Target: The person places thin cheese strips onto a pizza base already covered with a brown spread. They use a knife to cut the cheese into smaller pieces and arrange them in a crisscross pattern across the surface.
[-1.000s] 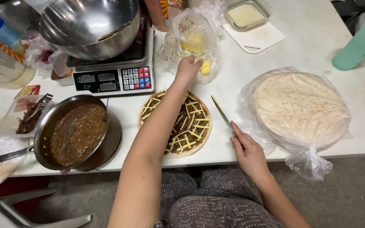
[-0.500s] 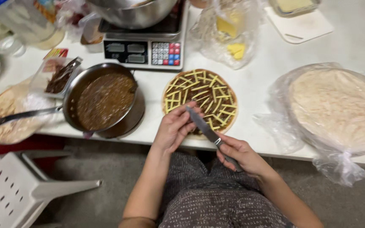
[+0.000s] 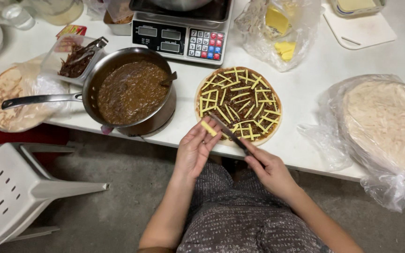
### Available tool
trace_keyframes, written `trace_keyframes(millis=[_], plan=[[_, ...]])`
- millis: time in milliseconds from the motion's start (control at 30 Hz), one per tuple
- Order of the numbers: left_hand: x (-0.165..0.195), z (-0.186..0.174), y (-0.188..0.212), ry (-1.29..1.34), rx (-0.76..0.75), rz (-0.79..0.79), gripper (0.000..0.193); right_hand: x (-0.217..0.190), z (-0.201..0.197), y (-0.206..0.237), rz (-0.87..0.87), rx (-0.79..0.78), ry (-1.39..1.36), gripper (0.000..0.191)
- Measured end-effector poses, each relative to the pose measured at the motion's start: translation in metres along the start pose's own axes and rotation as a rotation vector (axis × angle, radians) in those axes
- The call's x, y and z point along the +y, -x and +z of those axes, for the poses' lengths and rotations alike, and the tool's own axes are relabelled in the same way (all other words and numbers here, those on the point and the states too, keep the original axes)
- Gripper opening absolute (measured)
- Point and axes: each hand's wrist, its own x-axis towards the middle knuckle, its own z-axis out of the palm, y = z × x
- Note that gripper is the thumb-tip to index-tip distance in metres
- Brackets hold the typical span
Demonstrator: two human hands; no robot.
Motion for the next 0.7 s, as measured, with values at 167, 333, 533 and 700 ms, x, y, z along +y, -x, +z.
trace_keyframes(millis=[167,333,533,700], plan=[[-0.006,0.022,0.0,-0.057,0.03,0.027,0.047,-0.02,0.006,-0.003,0.114,0.048,0.329,0.051],[-0.012,0.035,-0.002,-0.123,0.109,0.048,0.045,-0.02,0.007,-0.004,0.003,0.058,0.476,0.053],[-0.014,0.039,-0.001,-0.185,0.143,0.048,0.042,-0.017,0.006,-0.003,-0.018,0.065,0.523,0.055],[-0.015,0.039,-0.002,-0.215,0.124,0.062,0.041,-0.014,0.005,-0.003,-0.03,0.069,0.536,0.055]])
